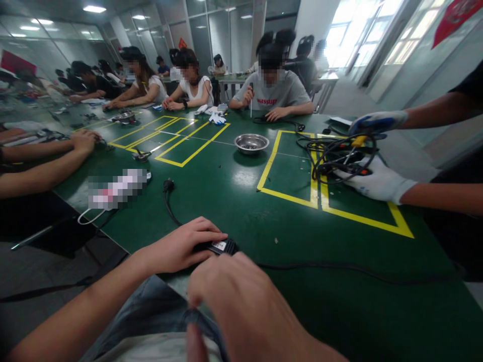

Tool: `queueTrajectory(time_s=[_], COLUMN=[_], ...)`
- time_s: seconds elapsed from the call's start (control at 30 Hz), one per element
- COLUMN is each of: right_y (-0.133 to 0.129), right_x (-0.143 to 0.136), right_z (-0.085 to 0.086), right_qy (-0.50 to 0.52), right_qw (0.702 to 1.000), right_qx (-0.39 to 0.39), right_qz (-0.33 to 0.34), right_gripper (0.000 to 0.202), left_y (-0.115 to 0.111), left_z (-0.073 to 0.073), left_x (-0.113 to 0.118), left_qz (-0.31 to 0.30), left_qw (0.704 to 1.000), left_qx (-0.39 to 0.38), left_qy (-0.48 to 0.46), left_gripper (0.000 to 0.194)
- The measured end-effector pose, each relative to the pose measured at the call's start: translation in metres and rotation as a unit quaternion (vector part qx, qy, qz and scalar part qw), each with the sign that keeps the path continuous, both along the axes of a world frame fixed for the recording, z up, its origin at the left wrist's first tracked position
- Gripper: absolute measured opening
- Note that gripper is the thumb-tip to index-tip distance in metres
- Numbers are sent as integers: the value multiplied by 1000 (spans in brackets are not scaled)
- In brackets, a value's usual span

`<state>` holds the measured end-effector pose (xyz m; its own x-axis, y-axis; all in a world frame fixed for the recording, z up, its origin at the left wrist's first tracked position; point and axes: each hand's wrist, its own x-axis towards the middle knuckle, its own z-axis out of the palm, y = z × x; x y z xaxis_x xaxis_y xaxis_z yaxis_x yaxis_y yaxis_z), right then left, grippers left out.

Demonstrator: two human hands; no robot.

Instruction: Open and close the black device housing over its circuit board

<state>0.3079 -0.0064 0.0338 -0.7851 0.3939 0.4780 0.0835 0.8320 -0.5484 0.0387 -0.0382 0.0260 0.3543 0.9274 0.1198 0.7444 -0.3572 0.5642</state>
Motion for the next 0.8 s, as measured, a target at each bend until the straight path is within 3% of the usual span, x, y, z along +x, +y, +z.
queueTrajectory(time_s=[0.07, 0.17, 0.27, 0.37, 0.57, 0.67, 0.8], right_y=[20, 41, 48, 47, 49, 52, 56], right_x=[-17, -25, -19, -15, -20, -21, -21], right_z=[4, -13, -41, -59, -59, -57, -56], right_qy=[13, 11, 0, -12, -17, -26, -36], right_qw=[997, 991, 991, 991, 991, 993, 994], right_qx=[-19, 7, 8, -1, -23, -17, 7], right_qz=[-76, -132, -136, -131, -134, -116, -99], right_gripper=[24, 26, 30, 28, 15, 14, 18], left_y=[1, 4, 10, 19, 39, 46, 40], left_z=[3, 7, 9, 8, -1, -4, 0], left_x=[1, 3, 5, 5, 7, 9, 5], left_qz=[3, 48, 90, 84, 111, 94, 75], left_qw=[1000, 998, 995, 992, 993, 995, 997], left_qx=[-14, -22, -25, -44, -4, -5, 13], left_qy=[-2, -19, -38, -81, -46, -34, -31], left_gripper=[37, 37, 31, 23, 17, 13, 4])
